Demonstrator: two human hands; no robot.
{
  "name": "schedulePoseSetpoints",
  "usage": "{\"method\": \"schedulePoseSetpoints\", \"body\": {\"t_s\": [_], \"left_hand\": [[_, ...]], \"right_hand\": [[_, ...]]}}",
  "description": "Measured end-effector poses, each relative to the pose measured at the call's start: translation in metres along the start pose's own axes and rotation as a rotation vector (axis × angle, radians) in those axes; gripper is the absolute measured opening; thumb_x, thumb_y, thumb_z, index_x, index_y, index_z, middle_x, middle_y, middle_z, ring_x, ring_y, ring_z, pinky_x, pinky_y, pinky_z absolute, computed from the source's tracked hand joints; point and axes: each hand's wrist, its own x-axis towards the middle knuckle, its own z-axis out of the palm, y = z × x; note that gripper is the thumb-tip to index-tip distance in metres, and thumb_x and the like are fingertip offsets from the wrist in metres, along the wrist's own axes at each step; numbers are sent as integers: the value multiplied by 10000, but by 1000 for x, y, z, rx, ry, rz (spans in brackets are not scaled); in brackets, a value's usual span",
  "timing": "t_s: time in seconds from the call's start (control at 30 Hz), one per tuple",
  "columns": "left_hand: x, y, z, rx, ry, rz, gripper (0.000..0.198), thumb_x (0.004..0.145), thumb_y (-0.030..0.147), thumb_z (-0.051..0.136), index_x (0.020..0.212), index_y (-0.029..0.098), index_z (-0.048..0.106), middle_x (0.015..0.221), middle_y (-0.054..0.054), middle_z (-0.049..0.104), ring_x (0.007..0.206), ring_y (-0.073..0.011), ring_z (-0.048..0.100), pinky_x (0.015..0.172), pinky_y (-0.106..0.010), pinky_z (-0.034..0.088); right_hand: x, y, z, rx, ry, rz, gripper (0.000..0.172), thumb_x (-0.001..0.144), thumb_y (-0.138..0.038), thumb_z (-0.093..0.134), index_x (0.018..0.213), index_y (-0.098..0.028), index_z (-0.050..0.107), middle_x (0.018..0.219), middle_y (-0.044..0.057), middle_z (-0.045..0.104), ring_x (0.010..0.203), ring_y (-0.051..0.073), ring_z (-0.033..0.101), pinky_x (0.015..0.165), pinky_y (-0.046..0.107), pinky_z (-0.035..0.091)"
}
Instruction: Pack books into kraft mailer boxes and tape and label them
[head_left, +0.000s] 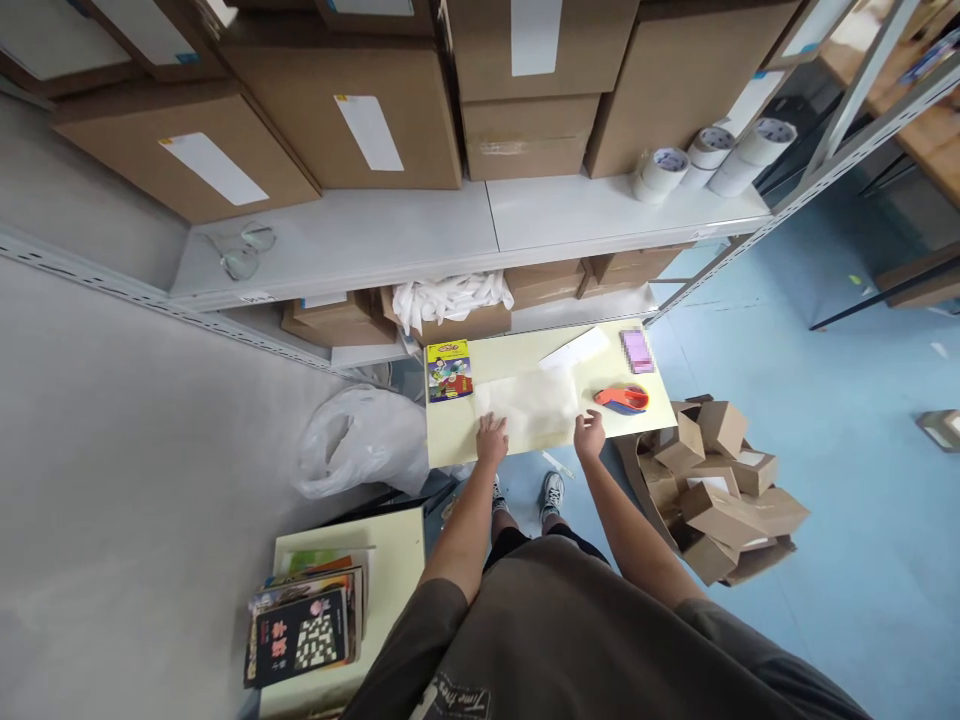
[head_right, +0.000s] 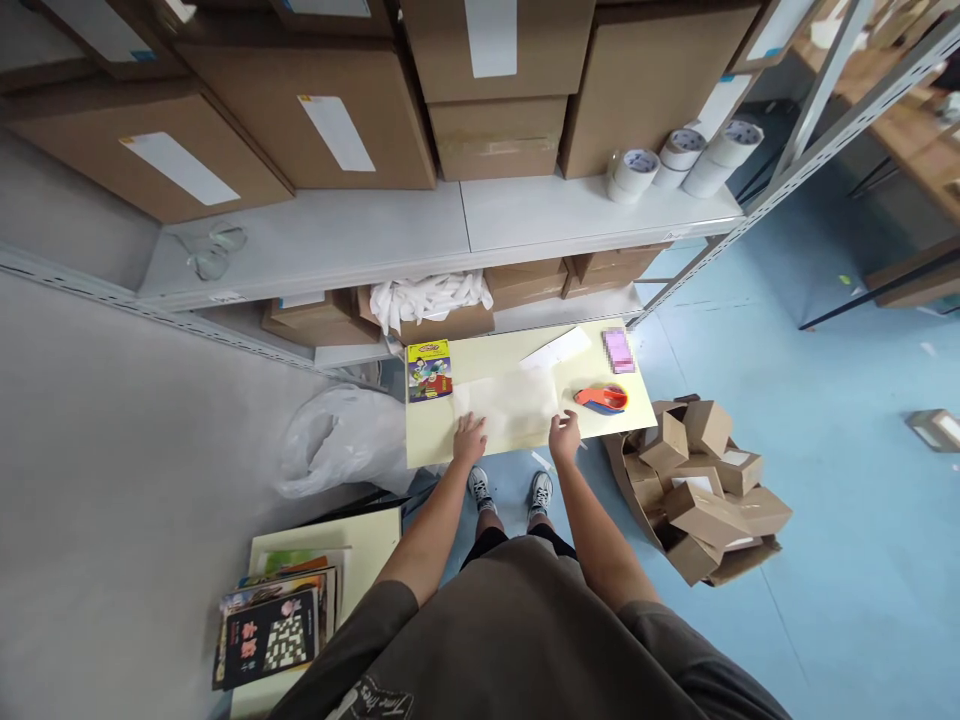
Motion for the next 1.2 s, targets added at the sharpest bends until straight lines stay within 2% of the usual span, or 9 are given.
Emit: {"method": "schedulePoseSetpoints", "body": {"t_s": [0.1,0.23,0.37,0.5,0.6,0.73,0.9,1.03,1.2], "left_hand": [[-4,2,11,50,-15,-35,643,923,296,664,1561,263,593,1758,-127,328,1642,-417,196,1284,-606,296],[-10,0,17,60,-17,-47,639,937,332,665,1570,294,583,1771,-115,301,1644,-416,191,1286,-611,282],[-13,-5,9,73,-8,0,634,945,375,667,1570,309,583,1756,-111,337,1628,-425,226,1264,-617,311],[-9,-18,-17,72,84,-22,637,996,364,567,1623,265,509,1739,-122,372,1614,-388,270,1263,-586,334],[4,-37,-47,59,145,-126,627,1025,344,507,1641,232,471,1752,-119,346,1615,-353,281,1274,-530,340],[35,-72,-87,-17,206,-214,660,1022,300,519,1664,192,409,1747,-134,353,1605,-306,322,1288,-431,331],[83,-117,-125,-190,215,-319,677,980,271,614,1621,137,441,1643,-202,495,1520,-301,476,1213,-365,404],[105,-155,-143,-391,123,-377,581,928,336,730,1466,164,598,1402,-198,703,1264,-325,685,1007,-361,528],[96,-204,-154,-524,256,-471,317,881,267,739,1184,179,707,1156,-151,781,1107,-293,731,934,-356,546]], "right_hand": [[1,-5,10,-253,-94,-251,361,825,-426,685,1147,-264,696,1431,143,670,1435,329,543,1233,514,408],[10,2,29,-399,-420,-268,461,741,-308,814,1195,-270,743,1648,100,499,1646,365,190,1325,584,189],[14,14,37,-525,-429,-213,532,710,-238,856,1231,-266,748,1705,121,422,1658,417,123,1308,625,165],[8,4,57,-638,-434,-317,613,835,-305,773,1435,-276,651,1750,103,352,1666,370,139,1302,590,241],[2,-18,97,-838,-520,-436,669,960,-328,611,1609,-222,492,1778,108,287,1670,325,155,1292,536,313],[2,-47,177,-1020,-576,-561,665,1034,-305,483,1683,-195,385,1783,107,277,1666,294,180,1280,490,356],[16,-64,272,-1159,-641,-504,656,1056,-284,445,1694,-170,350,1766,142,309,1652,322,211,1264,498,364],[22,-61,320,-1273,-656,-483,617,1080,-256,377,1693,-199,338,1760,152,317,1630,307,257,1233,524,388],[6,-53,360,-1253,-778,-548,592,1069,-241,418,1661,-227,423,1753,125,349,1656,324,198,1258,536,344]]}}
